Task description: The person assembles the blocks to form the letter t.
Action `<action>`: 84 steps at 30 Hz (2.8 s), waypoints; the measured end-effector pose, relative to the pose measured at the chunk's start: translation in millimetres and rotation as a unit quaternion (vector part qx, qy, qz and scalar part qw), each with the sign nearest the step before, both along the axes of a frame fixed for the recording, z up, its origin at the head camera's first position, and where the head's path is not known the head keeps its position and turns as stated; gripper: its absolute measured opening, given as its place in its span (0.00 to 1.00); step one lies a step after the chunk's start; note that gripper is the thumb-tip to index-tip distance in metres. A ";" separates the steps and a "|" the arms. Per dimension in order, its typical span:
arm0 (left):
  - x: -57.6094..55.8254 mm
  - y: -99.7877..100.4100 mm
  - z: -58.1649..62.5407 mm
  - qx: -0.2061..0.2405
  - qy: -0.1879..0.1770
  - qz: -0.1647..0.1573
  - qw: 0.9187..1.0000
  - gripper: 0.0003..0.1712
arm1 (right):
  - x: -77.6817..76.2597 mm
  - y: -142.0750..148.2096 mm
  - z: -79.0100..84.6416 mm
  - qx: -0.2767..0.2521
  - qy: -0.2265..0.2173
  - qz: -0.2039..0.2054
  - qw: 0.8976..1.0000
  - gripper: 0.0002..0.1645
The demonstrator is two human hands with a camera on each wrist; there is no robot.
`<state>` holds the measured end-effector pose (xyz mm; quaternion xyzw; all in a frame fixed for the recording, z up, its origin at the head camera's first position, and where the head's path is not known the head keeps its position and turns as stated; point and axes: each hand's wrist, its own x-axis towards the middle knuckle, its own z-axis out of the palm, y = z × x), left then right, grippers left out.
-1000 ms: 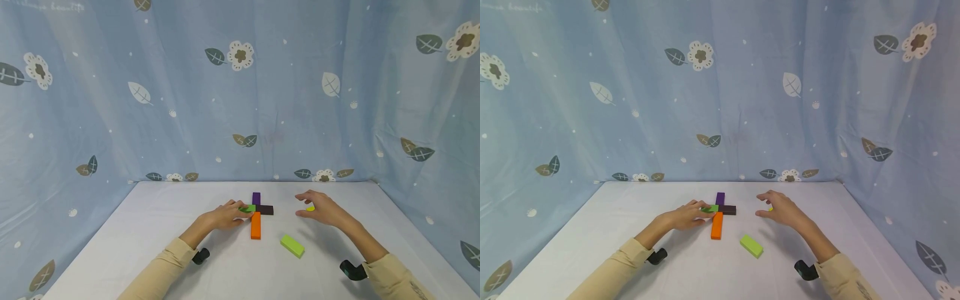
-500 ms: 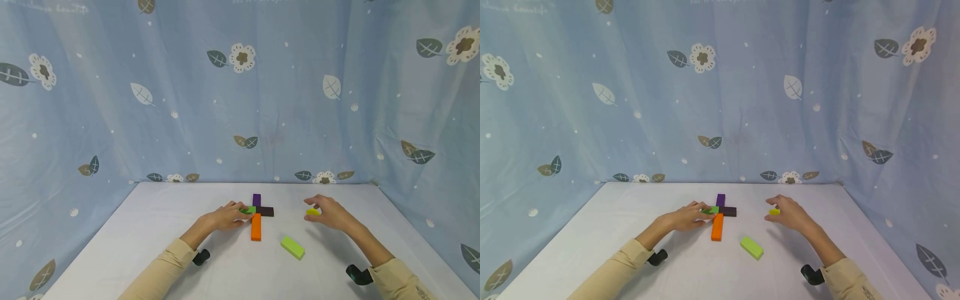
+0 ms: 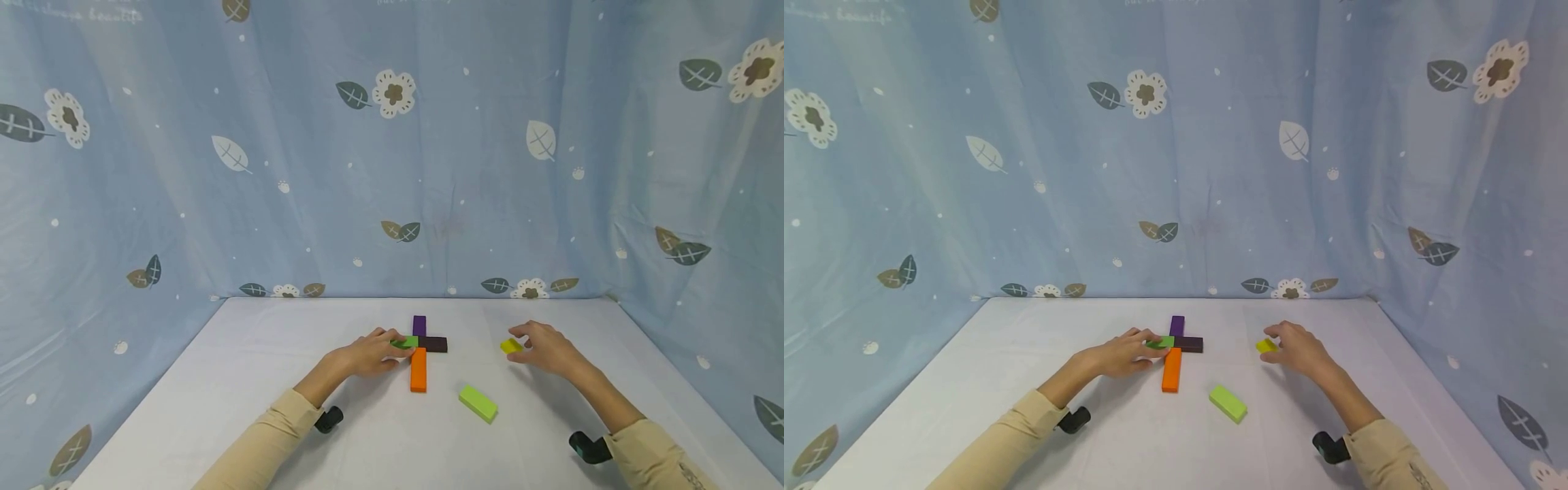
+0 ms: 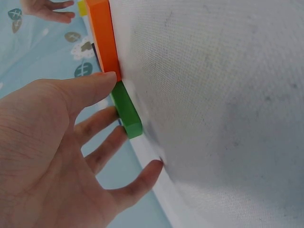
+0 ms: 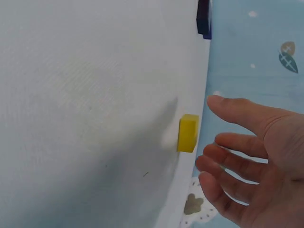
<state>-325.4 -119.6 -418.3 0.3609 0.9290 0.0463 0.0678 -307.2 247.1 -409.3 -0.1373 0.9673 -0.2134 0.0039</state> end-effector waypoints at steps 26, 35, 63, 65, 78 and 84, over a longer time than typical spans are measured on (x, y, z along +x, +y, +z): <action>2.1 0.5 -0.2 0.004 -0.004 0.006 1.000 0.24 | -13.4 2.3 -19.8 0.025 -0.019 -0.042 0.999 0.30; 3.3 0.5 0.7 0.006 0.000 0.004 1.000 0.24 | -13.8 -1.0 -20.3 0.028 -0.017 -0.055 0.998 0.29; 3.7 0.9 0.1 0.002 0.004 0.005 1.000 0.25 | -10.0 0.6 -16.3 0.024 -0.014 -0.059 0.998 0.27; 4.5 1.3 0.7 0.006 0.005 0.003 1.000 0.25 | -9.6 0.9 -16.1 0.022 -0.013 -0.058 0.998 0.26; 4.3 1.4 0.3 0.010 0.001 0.004 1.000 0.24 | -7.6 1.8 -17.4 0.016 -0.009 -0.056 0.998 0.25; 3.9 1.3 0.4 0.014 -0.002 0.007 1.000 0.24 | -6.9 2.2 -17.0 0.013 -0.007 -0.053 0.998 0.25</action>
